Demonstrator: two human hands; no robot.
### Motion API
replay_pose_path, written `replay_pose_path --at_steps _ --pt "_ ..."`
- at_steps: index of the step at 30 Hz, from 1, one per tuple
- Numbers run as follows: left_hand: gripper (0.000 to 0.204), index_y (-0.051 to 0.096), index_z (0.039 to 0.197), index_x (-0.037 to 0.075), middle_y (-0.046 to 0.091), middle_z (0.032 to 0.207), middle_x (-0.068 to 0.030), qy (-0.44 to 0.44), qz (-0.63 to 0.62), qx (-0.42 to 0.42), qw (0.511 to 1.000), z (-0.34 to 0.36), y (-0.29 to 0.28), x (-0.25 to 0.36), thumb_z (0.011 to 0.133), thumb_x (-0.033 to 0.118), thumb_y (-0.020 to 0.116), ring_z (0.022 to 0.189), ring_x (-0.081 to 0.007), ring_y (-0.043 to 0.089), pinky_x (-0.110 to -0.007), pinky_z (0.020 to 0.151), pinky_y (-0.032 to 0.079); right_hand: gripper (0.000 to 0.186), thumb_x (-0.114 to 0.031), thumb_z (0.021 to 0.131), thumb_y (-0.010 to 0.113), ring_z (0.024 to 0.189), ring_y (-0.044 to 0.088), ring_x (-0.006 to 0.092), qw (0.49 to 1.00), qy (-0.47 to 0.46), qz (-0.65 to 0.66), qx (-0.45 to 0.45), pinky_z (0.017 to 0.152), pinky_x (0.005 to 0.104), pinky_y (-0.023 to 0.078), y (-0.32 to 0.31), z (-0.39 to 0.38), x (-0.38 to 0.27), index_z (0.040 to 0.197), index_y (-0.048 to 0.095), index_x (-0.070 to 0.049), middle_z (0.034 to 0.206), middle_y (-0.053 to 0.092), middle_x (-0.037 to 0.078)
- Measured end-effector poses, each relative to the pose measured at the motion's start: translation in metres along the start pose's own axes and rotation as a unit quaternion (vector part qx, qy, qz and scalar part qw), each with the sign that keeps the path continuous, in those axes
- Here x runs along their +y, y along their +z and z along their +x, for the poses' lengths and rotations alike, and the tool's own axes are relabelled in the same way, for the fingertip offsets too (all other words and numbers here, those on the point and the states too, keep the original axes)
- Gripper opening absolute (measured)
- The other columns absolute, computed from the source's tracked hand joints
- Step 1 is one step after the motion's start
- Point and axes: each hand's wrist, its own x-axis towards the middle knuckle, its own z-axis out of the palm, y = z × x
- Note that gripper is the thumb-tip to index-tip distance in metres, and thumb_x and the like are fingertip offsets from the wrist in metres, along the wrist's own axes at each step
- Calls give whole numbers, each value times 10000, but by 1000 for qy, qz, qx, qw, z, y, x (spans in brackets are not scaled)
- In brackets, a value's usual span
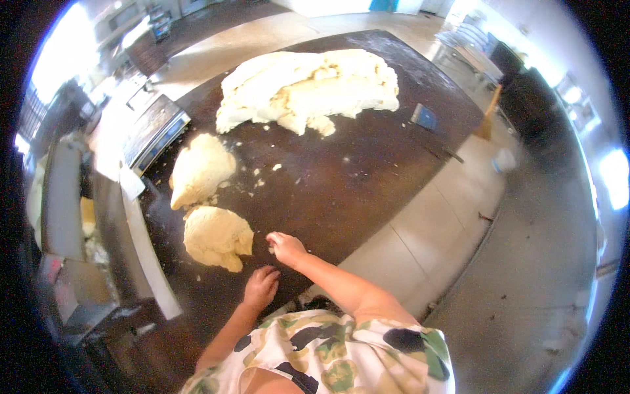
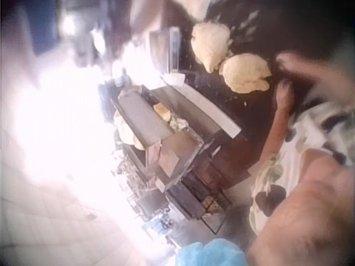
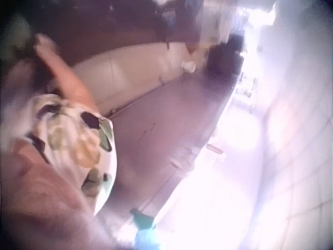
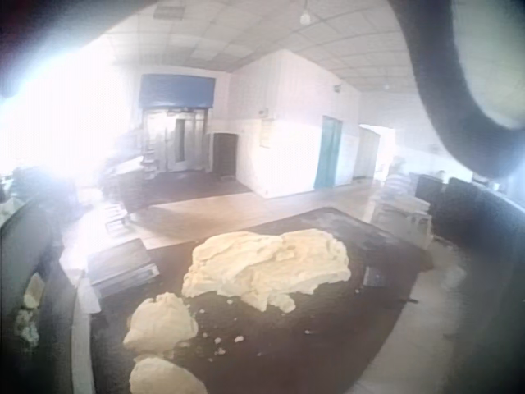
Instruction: The person scoops a crumbly mixture from a large bin into a metal tray and presses it down. They then use a bench scraper to cut and portion a large mass of dough on a table. The person returns to the bin to scoop more mixture into the tray and presses it down again before walking away from the workstation.
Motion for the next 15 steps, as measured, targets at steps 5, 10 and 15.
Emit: replay_pose_path --at_steps 5,10,15 --pt "444 580 1164 90 473 1296 -156 -3 93 -65 994 23 -4 4 733 108 686 1183 -374 469 -477 945 427 179 -166 869 556 937 622 317 997 -26 -31 61 807 391 506 -64 5 11 989 657 -79 1012 655 114" --pt "534 519 1236 -19 362 1419 -237 -102 153 -24 983 74 5 9 736 67 683 1280 -435 383 -496 1043 364 213 -237 877 597 896 663 247 956 182 12 229 813 358 509 -194 -6 110 1010 665 -86 948 689 112" --pt "541 509 1265 12 348 1439 -210 -89 216 16 972 125 39 18 766 141 676 1324 -396 338 -505 1033 339 246 -216 882 600 900 631 212 858 280 142 406 792 342 504 -347 4 280 1060 642 -52 995 675 91"
